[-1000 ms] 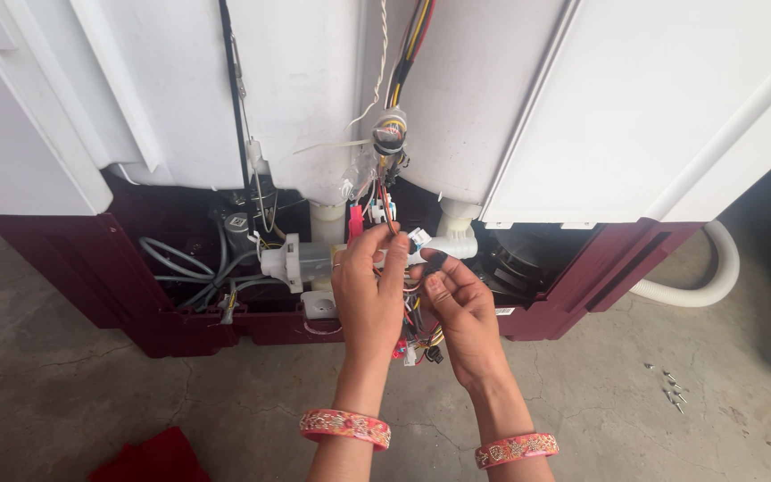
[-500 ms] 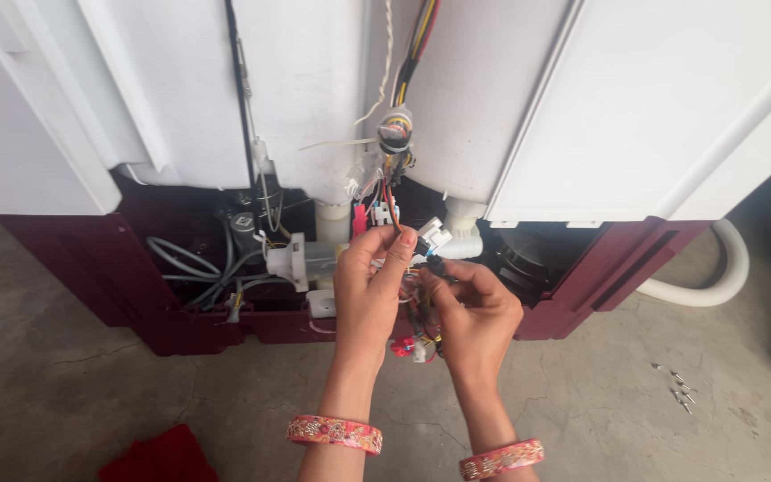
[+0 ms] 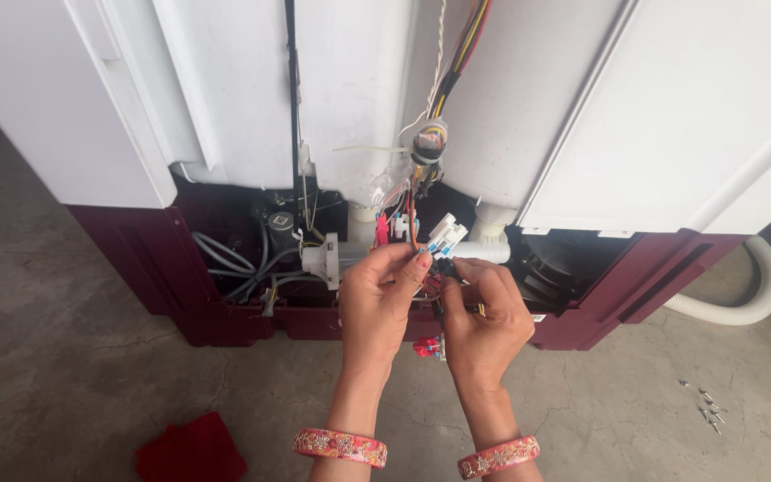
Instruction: The person manipulates a bundle of wires and plastic connectors at the back of a washing machine. They repeatedly disconnect and reconnect pink and white connectors, organizing the wires by hand.
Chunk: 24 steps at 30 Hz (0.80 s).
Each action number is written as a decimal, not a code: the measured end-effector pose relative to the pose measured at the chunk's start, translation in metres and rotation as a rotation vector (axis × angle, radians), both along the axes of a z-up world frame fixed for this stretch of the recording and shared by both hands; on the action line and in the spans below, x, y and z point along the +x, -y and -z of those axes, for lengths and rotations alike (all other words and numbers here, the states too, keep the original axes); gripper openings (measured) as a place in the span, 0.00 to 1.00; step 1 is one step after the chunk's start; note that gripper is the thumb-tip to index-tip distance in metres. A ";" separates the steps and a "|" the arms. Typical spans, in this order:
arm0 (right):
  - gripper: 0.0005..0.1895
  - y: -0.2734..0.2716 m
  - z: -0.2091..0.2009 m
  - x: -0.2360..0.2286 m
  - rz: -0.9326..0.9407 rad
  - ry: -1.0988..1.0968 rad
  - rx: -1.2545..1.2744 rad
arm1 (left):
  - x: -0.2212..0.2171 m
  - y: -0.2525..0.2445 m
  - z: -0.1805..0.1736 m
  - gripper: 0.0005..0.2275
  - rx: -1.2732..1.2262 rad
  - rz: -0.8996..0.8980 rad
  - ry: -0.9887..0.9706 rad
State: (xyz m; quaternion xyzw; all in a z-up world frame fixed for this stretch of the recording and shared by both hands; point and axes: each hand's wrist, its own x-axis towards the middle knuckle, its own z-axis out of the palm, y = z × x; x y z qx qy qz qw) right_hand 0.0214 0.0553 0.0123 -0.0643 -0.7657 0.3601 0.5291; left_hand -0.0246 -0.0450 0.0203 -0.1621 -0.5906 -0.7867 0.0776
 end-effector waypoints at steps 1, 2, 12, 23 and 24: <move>0.08 -0.002 -0.001 0.001 0.000 0.004 0.001 | 0.001 -0.002 -0.001 0.12 0.013 -0.011 0.002; 0.07 -0.004 -0.002 0.002 0.001 0.009 0.002 | 0.002 -0.005 -0.001 0.12 0.026 -0.022 0.006; 0.09 -0.018 -0.002 0.011 0.014 0.007 0.028 | 0.008 -0.020 -0.010 0.09 -0.124 -0.160 -0.087; 0.09 -0.011 -0.005 0.008 -0.051 -0.001 0.054 | 0.005 -0.007 -0.010 0.11 -0.170 -0.175 -0.037; 0.09 -0.011 -0.006 0.007 -0.047 0.001 0.064 | 0.003 -0.006 -0.011 0.11 -0.175 -0.155 -0.026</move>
